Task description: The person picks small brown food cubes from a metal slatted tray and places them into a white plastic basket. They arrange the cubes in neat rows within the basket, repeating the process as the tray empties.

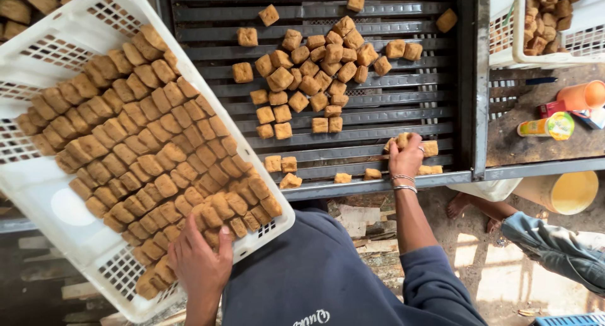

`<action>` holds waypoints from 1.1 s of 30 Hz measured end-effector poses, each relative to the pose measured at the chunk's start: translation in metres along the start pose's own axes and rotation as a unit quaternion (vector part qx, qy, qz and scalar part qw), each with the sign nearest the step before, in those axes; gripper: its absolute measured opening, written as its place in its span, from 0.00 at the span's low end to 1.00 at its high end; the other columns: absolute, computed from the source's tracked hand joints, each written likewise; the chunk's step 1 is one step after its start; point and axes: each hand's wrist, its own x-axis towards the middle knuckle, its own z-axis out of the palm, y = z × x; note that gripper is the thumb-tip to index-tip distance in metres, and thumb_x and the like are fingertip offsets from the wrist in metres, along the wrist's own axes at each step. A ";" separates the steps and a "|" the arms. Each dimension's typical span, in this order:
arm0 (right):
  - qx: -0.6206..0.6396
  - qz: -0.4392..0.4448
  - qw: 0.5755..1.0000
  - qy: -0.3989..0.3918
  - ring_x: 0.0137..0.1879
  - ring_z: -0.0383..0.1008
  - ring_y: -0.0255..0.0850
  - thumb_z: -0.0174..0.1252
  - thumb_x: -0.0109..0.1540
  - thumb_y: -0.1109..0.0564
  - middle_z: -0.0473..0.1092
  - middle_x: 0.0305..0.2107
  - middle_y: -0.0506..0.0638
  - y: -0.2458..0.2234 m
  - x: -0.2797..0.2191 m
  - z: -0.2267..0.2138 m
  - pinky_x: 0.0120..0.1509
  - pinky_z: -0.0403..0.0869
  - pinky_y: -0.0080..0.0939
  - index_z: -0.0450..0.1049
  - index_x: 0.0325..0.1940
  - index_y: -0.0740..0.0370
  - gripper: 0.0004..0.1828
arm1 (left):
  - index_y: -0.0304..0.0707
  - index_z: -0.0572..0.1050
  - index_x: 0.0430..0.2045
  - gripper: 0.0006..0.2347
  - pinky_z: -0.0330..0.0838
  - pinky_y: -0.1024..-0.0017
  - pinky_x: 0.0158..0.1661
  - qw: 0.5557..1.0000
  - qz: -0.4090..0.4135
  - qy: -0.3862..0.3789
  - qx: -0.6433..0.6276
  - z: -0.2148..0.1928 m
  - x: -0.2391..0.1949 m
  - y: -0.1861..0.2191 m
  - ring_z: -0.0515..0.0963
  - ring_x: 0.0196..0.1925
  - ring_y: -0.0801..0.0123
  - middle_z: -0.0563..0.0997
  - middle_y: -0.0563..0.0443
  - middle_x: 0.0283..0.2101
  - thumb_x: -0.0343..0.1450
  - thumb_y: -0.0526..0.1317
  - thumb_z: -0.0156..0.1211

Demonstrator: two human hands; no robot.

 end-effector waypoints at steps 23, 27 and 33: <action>0.084 -0.135 0.987 -0.024 0.59 0.67 0.66 0.65 0.55 0.64 0.63 0.54 0.65 -0.112 -0.015 0.089 0.62 0.69 0.59 0.57 0.64 0.58 0.36 | 0.34 0.68 0.61 0.28 0.59 0.50 0.64 0.999 -0.007 0.045 -0.025 0.000 -0.007 -0.004 0.75 0.58 0.49 0.79 0.37 0.54 0.69 0.52 0.59; 0.116 -0.159 0.980 0.009 0.60 0.67 0.62 0.67 0.54 0.63 0.63 0.53 0.63 -0.101 -0.017 0.074 0.64 0.69 0.57 0.58 0.62 0.58 0.35 | 0.34 0.68 0.62 0.28 0.58 0.49 0.64 0.999 -0.009 0.044 -0.030 -0.005 -0.008 -0.006 0.75 0.58 0.50 0.79 0.37 0.54 0.69 0.51 0.59; 0.186 -0.246 0.951 0.000 0.61 0.66 0.61 0.66 0.55 0.62 0.64 0.54 0.64 -0.110 -0.016 0.068 0.67 0.67 0.56 0.61 0.63 0.60 0.34 | 0.33 0.68 0.62 0.28 0.59 0.51 0.64 0.998 -0.003 0.051 -0.033 -0.005 -0.002 -0.003 0.76 0.56 0.49 0.79 0.36 0.52 0.70 0.51 0.58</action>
